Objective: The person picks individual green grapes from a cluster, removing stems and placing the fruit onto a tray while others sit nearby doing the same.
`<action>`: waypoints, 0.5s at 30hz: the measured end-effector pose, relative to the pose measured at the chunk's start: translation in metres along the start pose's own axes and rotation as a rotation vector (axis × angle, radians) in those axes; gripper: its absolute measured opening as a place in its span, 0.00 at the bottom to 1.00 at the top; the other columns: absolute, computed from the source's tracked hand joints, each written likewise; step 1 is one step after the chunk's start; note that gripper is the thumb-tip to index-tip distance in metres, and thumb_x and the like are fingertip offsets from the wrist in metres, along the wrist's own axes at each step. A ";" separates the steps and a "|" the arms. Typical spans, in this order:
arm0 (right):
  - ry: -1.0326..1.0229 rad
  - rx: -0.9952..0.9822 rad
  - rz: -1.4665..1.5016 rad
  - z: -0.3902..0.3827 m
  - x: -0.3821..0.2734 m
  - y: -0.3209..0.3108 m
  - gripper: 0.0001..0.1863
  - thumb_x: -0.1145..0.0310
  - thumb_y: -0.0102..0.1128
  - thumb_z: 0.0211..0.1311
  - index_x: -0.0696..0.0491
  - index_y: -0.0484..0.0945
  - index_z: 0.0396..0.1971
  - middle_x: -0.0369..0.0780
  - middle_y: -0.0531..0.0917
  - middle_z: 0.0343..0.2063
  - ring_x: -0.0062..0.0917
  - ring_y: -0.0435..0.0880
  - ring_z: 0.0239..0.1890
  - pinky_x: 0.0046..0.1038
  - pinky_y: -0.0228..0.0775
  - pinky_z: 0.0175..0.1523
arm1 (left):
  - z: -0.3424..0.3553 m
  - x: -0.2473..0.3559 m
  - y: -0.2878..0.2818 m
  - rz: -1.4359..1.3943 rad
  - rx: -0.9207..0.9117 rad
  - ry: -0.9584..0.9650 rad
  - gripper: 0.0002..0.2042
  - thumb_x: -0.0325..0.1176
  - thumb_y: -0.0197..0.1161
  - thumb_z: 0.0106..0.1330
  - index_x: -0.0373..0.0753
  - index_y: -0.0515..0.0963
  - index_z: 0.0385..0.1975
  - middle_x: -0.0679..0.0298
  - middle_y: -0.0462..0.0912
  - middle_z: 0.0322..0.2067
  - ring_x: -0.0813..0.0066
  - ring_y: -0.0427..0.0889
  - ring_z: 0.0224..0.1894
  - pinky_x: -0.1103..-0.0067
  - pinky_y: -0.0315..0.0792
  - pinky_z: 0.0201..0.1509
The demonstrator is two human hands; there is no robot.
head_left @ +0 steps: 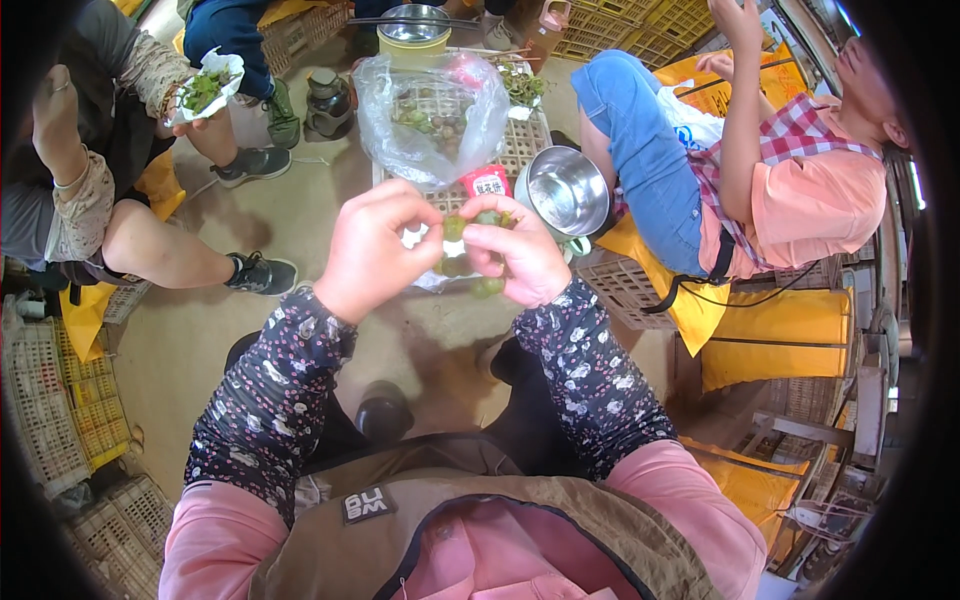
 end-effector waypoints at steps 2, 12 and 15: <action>0.000 -0.010 0.002 0.000 0.001 0.000 0.09 0.78 0.57 0.54 0.55 0.72 0.36 0.32 0.74 0.21 0.12 0.68 0.17 0.13 0.55 0.19 | 0.000 0.001 0.000 0.020 -0.004 0.007 0.03 0.24 0.62 0.45 0.35 0.78 0.22 0.62 0.76 0.21 0.73 0.75 0.21 0.80 0.69 0.26; 0.026 0.012 0.035 0.000 0.000 0.001 0.09 0.76 0.58 0.54 0.55 0.72 0.36 0.32 0.74 0.21 0.11 0.68 0.18 0.12 0.55 0.19 | 0.002 -0.005 0.000 -0.038 -0.047 -0.064 0.05 0.25 0.63 0.45 0.34 0.79 0.24 0.62 0.76 0.22 0.74 0.74 0.21 0.81 0.69 0.26; 0.022 0.002 0.017 0.001 0.000 0.000 0.09 0.76 0.58 0.54 0.55 0.73 0.36 0.32 0.74 0.21 0.11 0.68 0.18 0.12 0.55 0.19 | 0.002 -0.003 -0.002 -0.021 -0.031 -0.045 0.05 0.25 0.63 0.45 0.35 0.79 0.24 0.62 0.76 0.22 0.73 0.74 0.21 0.81 0.69 0.26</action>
Point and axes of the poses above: each hand's wrist, its own z-axis towards the middle knuckle, its own y-axis out of the palm, x = y × z, the point moved 7 cm from there along z, towards the middle knuckle
